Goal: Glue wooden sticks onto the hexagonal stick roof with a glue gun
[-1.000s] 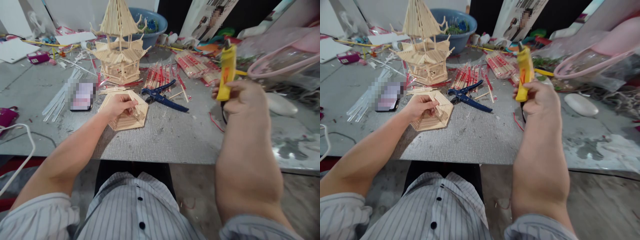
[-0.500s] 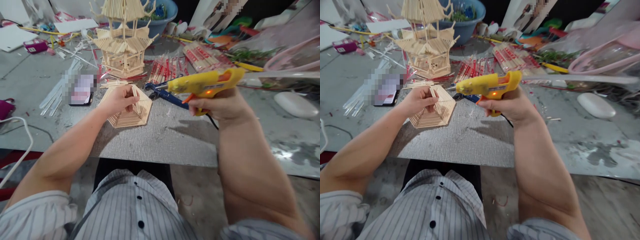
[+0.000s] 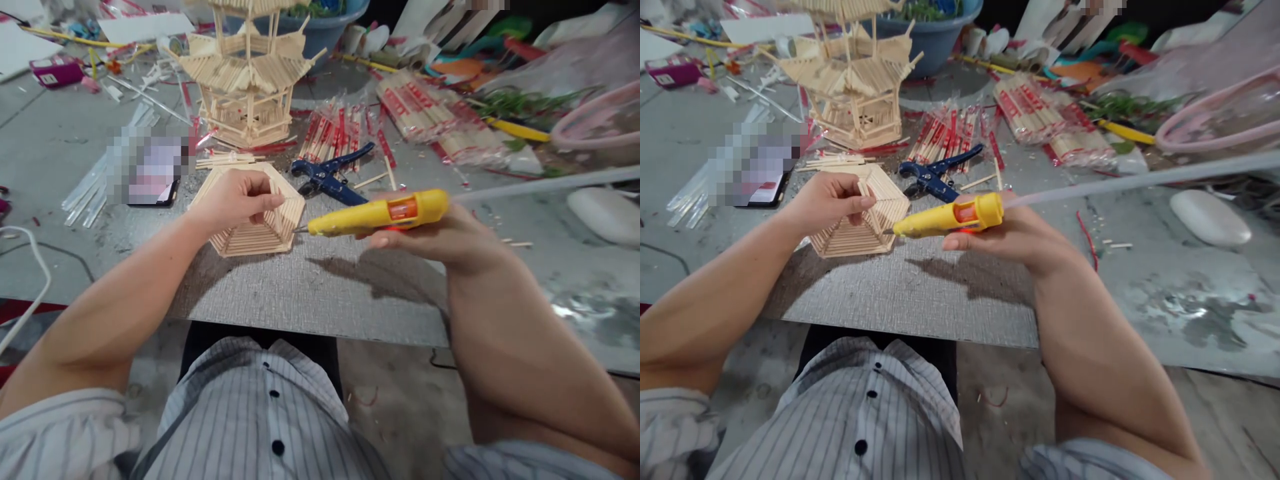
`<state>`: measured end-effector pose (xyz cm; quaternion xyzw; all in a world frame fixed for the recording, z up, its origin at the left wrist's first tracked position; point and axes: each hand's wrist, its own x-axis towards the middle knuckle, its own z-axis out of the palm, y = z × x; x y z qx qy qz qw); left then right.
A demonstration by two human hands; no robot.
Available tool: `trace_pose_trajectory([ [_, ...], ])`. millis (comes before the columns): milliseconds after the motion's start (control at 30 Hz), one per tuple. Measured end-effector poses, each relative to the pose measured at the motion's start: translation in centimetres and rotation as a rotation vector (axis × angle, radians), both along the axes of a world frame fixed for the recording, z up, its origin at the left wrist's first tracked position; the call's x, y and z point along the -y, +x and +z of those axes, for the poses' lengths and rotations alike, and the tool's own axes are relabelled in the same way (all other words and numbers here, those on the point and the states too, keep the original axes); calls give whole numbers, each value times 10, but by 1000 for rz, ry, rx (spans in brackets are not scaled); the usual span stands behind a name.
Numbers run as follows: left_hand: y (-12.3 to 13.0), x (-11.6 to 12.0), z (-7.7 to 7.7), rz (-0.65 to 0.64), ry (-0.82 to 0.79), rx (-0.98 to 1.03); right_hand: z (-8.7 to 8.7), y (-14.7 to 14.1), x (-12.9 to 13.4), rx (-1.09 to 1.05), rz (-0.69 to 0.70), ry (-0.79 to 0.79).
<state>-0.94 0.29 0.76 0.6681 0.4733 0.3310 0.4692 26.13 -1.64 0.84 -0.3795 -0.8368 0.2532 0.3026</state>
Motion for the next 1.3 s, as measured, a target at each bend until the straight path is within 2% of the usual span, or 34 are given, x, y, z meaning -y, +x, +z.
trace_pose_trajectory([
  [100, 4, 3, 3, -15, -36, -8, 3, 0, 1, 59, 105, 6],
  [167, 5, 3, 5, -13, -65, 26, 3, -2, 2, 101, 122, 114],
  [267, 3, 2, 5, 65, -147, 145, 1, -7, 4, 148, 124, 234],
  [367, 2, 0, 5, 130, -264, 256, -1, -9, 6, 153, 102, 229],
  [433, 3, 0, 7, 129, -324, 307, -1, -10, 8, 136, 90, 194],
  [500, 4, 0, 9, 125, -358, 357, -2, -9, 10, 98, 90, 228],
  [600, 4, -2, 11, 178, -405, 458, -3, -8, 12, 89, 84, 440],
  [700, 3, -5, 12, 275, -458, 536, -6, -9, 15, 119, 6, 684],
  [767, 2, -6, 11, 303, -468, 557, -6, -10, 16, 100, -41, 774],
  [967, 4, -6, 9, 299, -494, 566, -3, -16, 18, 77, -56, 874],
  [1300, 5, -4, 11, 263, -514, 565, -1, -18, 20, 102, -94, 933],
])
